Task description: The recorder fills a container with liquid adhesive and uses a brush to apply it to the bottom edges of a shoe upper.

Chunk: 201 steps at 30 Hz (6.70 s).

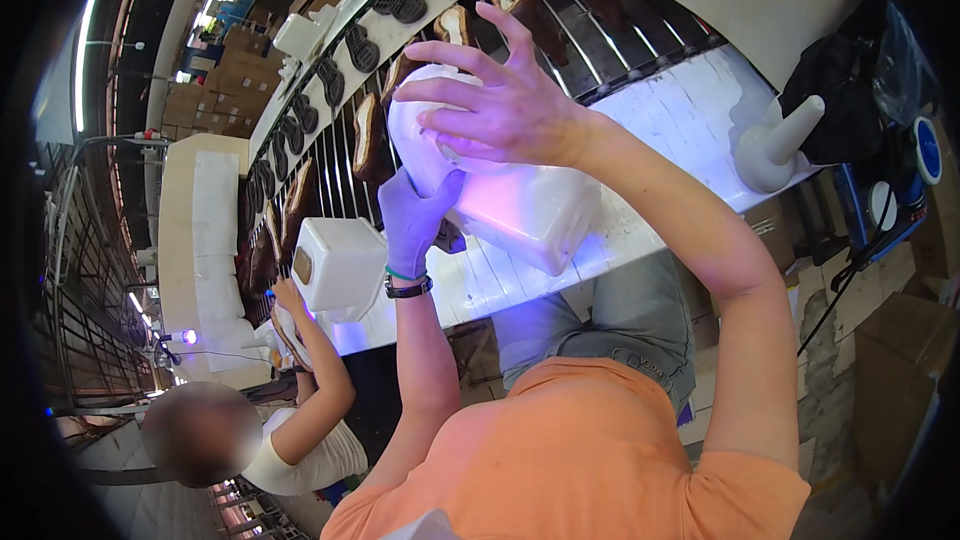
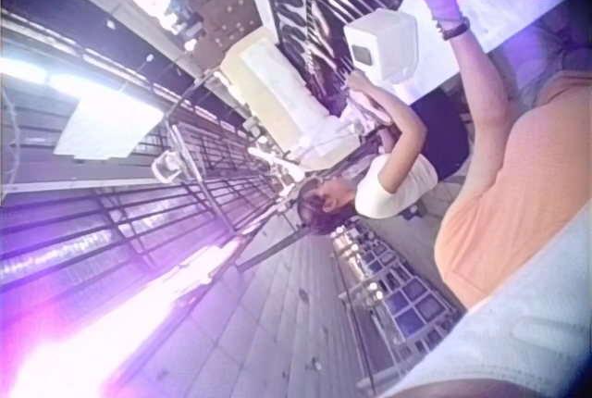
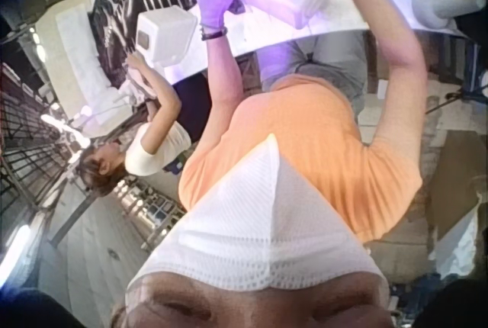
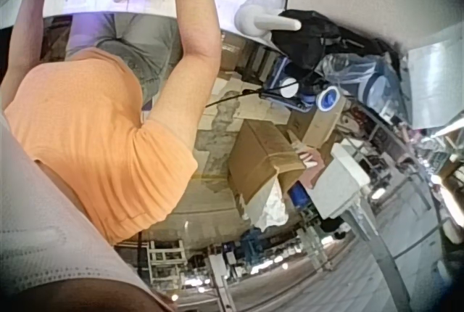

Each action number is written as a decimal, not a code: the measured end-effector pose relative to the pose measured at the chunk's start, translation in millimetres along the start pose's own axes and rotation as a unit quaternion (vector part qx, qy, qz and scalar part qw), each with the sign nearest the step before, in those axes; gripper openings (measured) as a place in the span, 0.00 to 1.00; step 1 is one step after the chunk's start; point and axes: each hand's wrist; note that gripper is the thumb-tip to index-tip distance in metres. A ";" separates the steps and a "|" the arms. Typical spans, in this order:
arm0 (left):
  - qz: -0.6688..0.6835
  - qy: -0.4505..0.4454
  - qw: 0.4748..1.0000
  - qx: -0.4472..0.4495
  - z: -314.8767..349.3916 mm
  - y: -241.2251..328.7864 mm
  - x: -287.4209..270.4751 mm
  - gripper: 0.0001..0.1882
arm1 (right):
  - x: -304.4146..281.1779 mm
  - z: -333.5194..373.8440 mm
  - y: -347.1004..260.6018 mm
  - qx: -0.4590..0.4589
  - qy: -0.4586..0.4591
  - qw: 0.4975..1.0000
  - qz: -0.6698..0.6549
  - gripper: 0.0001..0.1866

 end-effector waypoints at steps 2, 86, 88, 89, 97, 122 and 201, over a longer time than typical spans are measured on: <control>-0.009 0.005 1.000 0.017 -2.6 0.8 -0.4 0.29 | 1.0 -0.4 2.0 -0.006 0.010 1.000 0.011 0.09; -0.065 -0.019 0.993 0.094 -16.5 -17.6 -4.8 0.28 | -35.4 -97.1 -18.1 0.011 -0.407 0.913 0.012 0.04; -0.070 -0.034 0.993 0.090 -19.2 -15.6 -5.8 0.27 | -31.8 -97.8 -16.6 0.001 -0.407 0.913 0.008 0.05; -0.067 -0.034 0.993 0.090 -20.6 -14.1 -4.6 0.27 | -29.7 -99.1 -13.7 -0.023 -0.409 0.911 0.038 0.05; -0.076 -0.026 0.992 0.094 -25.0 -10.5 -3.5 0.26 | -17.7 -77.5 -2.4 -0.109 -0.362 0.917 0.128 0.08; -0.075 0.001 0.993 0.096 -22.4 -12.8 3.9 0.25 | -40.5 -79.4 -43.6 -0.011 -0.344 0.913 0.221 0.05; -0.047 0.006 0.993 0.108 -5.2 -41.8 -0.9 0.28 | -24.2 -77.5 -34.2 0.073 -0.328 0.941 0.036 0.04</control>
Point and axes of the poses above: each hand's wrist, its own z-axis away from the middle knuckle, its own x-axis out of the palm, y = z × x, and after that the axes turned 1 degree about -z, right-handed
